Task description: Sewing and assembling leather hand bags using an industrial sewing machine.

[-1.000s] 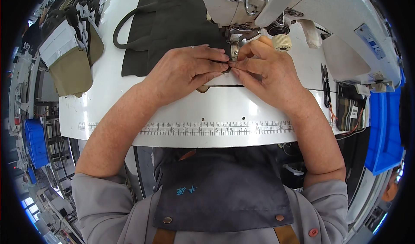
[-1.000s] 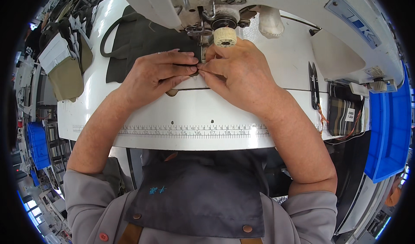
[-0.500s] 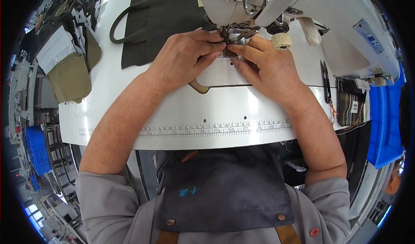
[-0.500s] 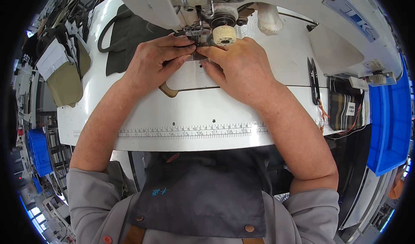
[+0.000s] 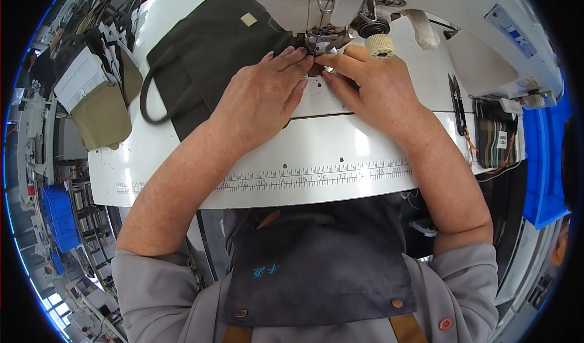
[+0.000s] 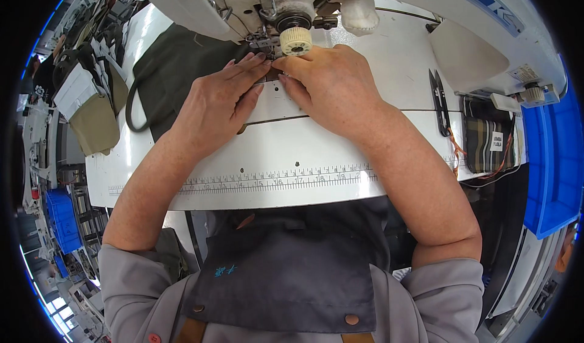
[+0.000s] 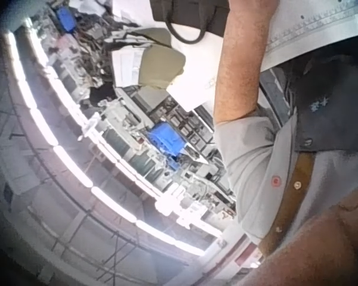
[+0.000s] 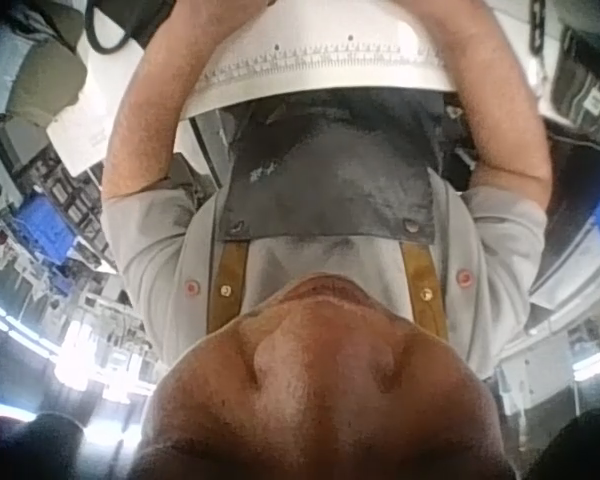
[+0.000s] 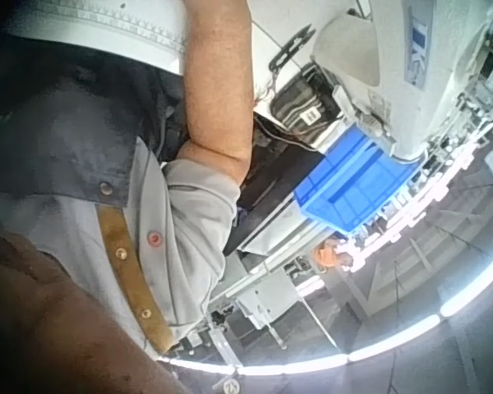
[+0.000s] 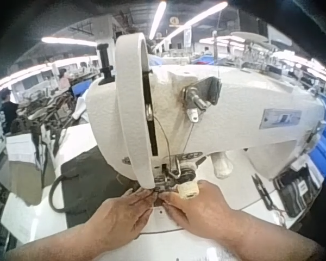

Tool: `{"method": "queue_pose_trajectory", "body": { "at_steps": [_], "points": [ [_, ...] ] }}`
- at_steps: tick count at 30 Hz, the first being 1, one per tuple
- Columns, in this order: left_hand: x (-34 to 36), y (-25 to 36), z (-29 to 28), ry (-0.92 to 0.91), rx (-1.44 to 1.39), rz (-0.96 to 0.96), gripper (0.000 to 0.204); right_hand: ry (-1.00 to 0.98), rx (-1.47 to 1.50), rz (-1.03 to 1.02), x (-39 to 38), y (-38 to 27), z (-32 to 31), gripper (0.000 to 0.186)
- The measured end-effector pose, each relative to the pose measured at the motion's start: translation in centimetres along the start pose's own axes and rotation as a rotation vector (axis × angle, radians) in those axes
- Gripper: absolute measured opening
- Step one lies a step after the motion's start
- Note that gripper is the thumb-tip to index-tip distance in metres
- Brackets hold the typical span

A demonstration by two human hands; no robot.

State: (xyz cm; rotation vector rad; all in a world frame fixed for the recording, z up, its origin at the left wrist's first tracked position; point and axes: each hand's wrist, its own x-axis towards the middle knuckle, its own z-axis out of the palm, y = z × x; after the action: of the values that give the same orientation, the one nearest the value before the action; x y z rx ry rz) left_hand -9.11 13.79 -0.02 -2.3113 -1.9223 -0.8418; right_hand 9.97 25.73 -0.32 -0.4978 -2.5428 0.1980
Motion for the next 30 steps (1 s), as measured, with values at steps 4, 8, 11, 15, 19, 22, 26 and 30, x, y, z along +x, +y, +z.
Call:
{"method": "queue_pose_trajectory", "body": {
  "at_steps": [4,8,11,15,19,22,26,30],
  "points": [
    [0.8,-0.3,-2.1,-0.162,0.059,-0.041,0.032,-0.006,-0.005,-0.018,-0.1,0.1,0.0,0.018],
    [0.3,-2.5,-1.2,-0.04,0.073,0.214,0.032,-0.009,-0.052,-0.029,0.0,-0.2,-0.1,0.018],
    [0.3,-2.5,-0.8,-0.055,-0.013,0.156,0.033,-0.014,-0.067,-0.021,-0.1,-0.2,-0.1,0.018],
    [0.6,-2.4,-0.7,-0.056,-0.014,0.126,0.033,-0.018,-0.083,-0.014,-0.1,-0.2,-0.2,0.019],
    [0.5,-2.5,-0.6,-0.044,-0.001,0.122,0.033,-0.006,-0.059,-0.022,-0.1,-0.1,-0.2,0.018],
    [0.7,-2.3,-0.5,-0.035,-0.007,0.11,0.033,-0.002,-0.032,-0.011,-0.1,-0.2,-0.3,0.017],
    [0.3,-0.7,-0.6,-0.053,0.003,0.055,0.034,-0.012,-0.019,-0.009,0.0,0.0,-0.2,0.016],
    [-0.2,1.3,0.2,-0.086,0.207,-0.011,0.036,0.01,-0.022,-0.021,0.0,0.0,-0.1,0.017]
  ]
}}
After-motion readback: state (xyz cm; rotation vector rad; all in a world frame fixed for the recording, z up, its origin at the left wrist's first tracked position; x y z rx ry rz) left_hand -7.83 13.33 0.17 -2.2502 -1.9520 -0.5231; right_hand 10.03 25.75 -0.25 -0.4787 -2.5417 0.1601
